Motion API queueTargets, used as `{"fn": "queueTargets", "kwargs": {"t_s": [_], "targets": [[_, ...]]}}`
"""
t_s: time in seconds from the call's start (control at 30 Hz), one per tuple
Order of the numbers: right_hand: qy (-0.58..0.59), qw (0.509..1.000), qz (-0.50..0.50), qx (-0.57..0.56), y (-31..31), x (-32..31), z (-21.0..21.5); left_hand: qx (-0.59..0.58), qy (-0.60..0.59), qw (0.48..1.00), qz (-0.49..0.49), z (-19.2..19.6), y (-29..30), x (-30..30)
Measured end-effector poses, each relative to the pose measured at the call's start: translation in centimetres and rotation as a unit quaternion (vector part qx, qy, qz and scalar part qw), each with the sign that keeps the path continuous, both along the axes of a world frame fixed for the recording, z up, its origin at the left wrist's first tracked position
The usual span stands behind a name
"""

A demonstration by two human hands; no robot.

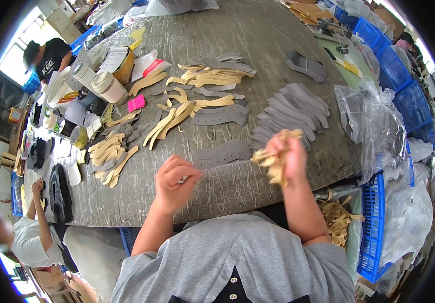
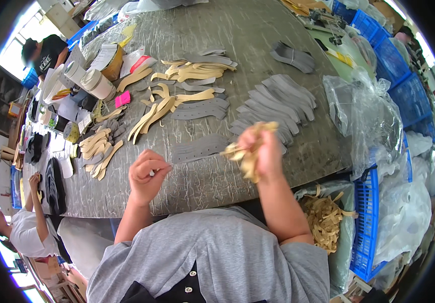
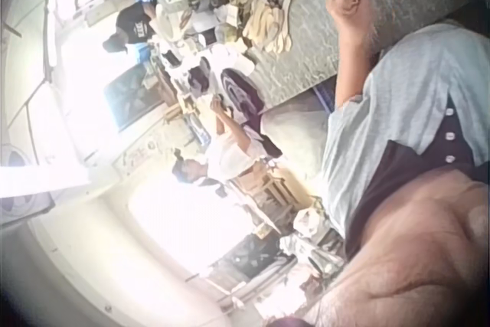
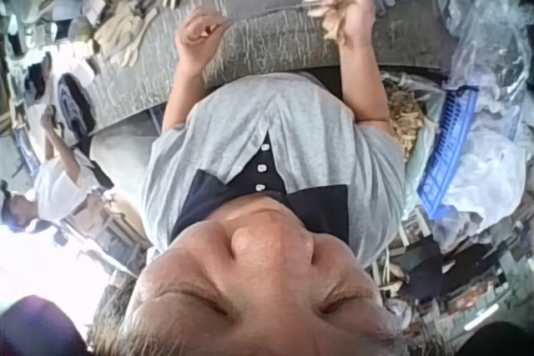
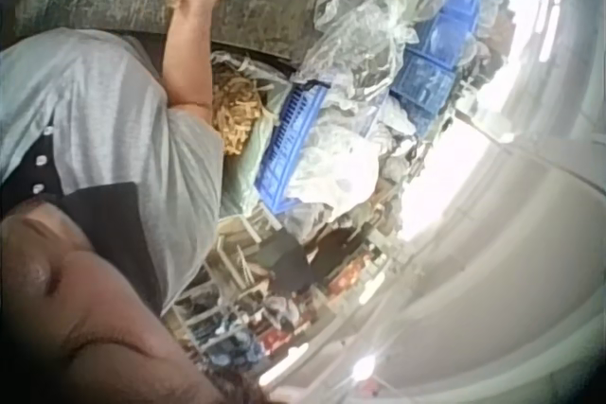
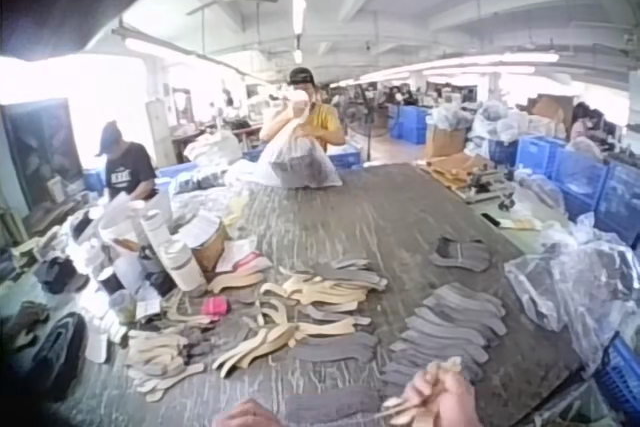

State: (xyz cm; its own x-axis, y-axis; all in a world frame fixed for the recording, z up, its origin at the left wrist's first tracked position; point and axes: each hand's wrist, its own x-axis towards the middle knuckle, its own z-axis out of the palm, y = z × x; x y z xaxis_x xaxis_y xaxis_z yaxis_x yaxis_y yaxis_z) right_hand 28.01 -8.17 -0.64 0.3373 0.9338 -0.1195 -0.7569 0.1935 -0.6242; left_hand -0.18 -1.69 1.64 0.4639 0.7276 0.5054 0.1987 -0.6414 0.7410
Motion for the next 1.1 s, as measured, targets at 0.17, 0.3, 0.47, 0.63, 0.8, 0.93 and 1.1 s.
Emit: {"fn": "queueTargets", "kwargs": {"t_s": [0.17,0.3,0.47,0.63,0.8,0.93,1.1], "targets": [[-0.102,0.99,-0.088,-0.041,-2.3,5.4,0.8,-0.294,-0.011,0.947,0.132,-2.0,-0.3,-1.8],[-0.273,0.941,0.049,-0.195,-3.2,1.8,-0.8,-0.336,0.03,0.932,0.13,-3.5,0.5,-1.4],[-0.407,0.904,0.043,-0.125,-1.3,-1.3,-3.5,-0.339,0.06,0.931,0.124,-3.1,0.7,0.4],[-0.5,0.84,0.037,-0.207,0.0,-2.5,-3.7,-0.317,0.129,0.928,0.148,-4.3,1.8,0.7],[-0.55,0.812,0.016,-0.198,0.2,-2.8,-3.7,-0.324,0.145,0.921,0.158,-5.4,2.0,1.0],[-0.55,0.803,0.042,-0.224,0.3,-2.8,-3.2,-0.336,0.163,0.914,0.159,-5.0,2.1,1.1],[-0.62,0.765,-0.025,-0.169,0.6,-2.4,-5.7,-0.316,0.169,0.92,0.157,-5.0,2.2,1.3]]}}
